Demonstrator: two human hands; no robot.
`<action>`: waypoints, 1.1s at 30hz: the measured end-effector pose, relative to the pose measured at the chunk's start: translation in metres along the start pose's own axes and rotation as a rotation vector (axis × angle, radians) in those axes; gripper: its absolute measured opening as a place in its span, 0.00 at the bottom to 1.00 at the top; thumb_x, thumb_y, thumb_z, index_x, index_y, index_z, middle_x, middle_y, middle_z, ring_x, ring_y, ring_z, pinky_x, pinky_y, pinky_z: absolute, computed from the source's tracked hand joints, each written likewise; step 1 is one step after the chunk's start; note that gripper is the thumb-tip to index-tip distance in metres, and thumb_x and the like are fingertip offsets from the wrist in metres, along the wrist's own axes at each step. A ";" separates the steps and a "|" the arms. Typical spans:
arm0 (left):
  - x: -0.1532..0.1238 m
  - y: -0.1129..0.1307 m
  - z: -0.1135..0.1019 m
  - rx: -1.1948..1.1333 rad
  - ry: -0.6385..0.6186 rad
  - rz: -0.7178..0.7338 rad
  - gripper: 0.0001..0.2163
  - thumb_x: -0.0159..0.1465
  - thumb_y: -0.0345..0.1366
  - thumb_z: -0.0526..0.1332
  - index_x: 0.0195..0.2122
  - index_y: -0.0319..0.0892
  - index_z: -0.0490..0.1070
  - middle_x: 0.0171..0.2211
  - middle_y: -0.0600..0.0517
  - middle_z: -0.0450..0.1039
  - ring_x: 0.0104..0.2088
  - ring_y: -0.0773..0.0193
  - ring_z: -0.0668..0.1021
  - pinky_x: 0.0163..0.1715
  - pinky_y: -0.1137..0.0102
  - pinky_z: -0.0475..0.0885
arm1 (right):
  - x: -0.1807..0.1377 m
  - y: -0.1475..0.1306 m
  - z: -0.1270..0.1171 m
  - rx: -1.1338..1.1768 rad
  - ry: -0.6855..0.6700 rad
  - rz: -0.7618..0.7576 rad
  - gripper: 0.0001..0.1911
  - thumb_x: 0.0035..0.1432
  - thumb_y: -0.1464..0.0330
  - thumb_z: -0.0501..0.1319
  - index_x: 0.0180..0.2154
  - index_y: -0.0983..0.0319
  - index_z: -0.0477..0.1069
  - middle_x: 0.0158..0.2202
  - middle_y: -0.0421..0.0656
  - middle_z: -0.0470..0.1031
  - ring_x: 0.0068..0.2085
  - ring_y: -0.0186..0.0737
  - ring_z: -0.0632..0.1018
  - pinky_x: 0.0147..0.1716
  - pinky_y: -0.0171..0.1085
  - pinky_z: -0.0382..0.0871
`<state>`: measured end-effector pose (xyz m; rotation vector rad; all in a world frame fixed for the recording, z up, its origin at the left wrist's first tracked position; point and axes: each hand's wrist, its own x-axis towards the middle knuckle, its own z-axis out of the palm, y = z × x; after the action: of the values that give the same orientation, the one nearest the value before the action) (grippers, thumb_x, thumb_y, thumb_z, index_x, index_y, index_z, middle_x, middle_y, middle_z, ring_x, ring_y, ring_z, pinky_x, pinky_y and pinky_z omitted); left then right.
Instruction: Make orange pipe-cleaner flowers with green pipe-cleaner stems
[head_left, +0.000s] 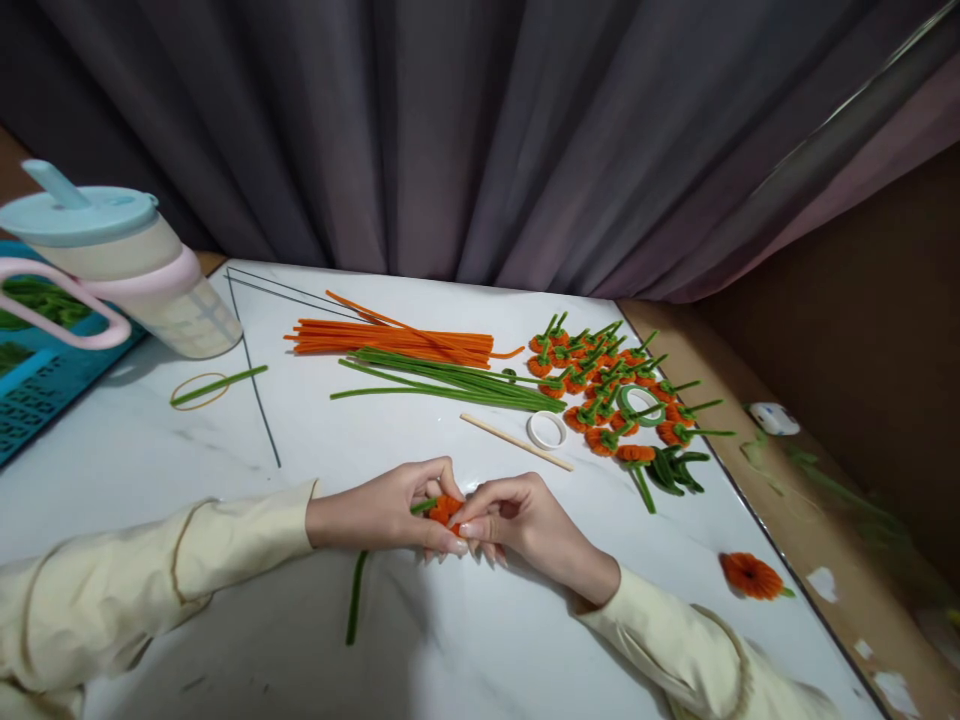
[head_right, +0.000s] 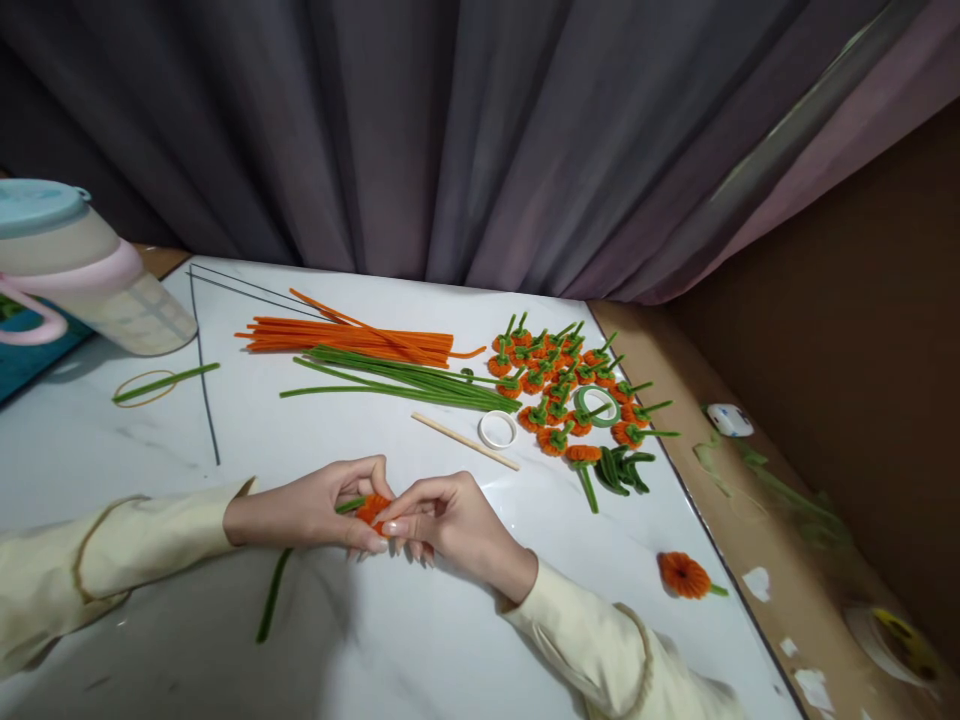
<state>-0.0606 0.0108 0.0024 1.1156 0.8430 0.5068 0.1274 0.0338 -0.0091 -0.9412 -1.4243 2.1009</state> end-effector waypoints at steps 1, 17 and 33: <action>0.000 -0.001 0.000 0.007 0.003 0.000 0.14 0.53 0.33 0.67 0.30 0.41 0.58 0.24 0.57 0.71 0.24 0.70 0.71 0.24 0.74 0.64 | 0.000 -0.001 0.000 -0.006 0.001 -0.002 0.14 0.42 0.62 0.70 0.25 0.67 0.76 0.15 0.38 0.69 0.14 0.25 0.64 0.13 0.27 0.56; -0.002 0.000 -0.003 0.023 0.103 0.103 0.13 0.55 0.36 0.66 0.31 0.41 0.59 0.26 0.55 0.70 0.23 0.70 0.71 0.24 0.73 0.65 | 0.000 -0.001 -0.006 0.134 -0.082 -0.104 0.16 0.48 0.64 0.68 0.31 0.63 0.63 0.24 0.36 0.69 0.20 0.27 0.70 0.14 0.26 0.64; -0.002 0.005 -0.005 0.612 0.188 0.264 0.10 0.63 0.42 0.57 0.38 0.41 0.67 0.33 0.49 0.73 0.33 0.62 0.74 0.35 0.68 0.68 | -0.002 -0.001 -0.003 0.008 0.011 -0.050 0.17 0.53 0.57 0.62 0.28 0.64 0.64 0.18 0.38 0.71 0.13 0.26 0.66 0.11 0.26 0.58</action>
<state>-0.0654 0.0137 0.0065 1.7774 1.0564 0.5963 0.1308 0.0348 -0.0083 -0.9034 -1.4182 2.0613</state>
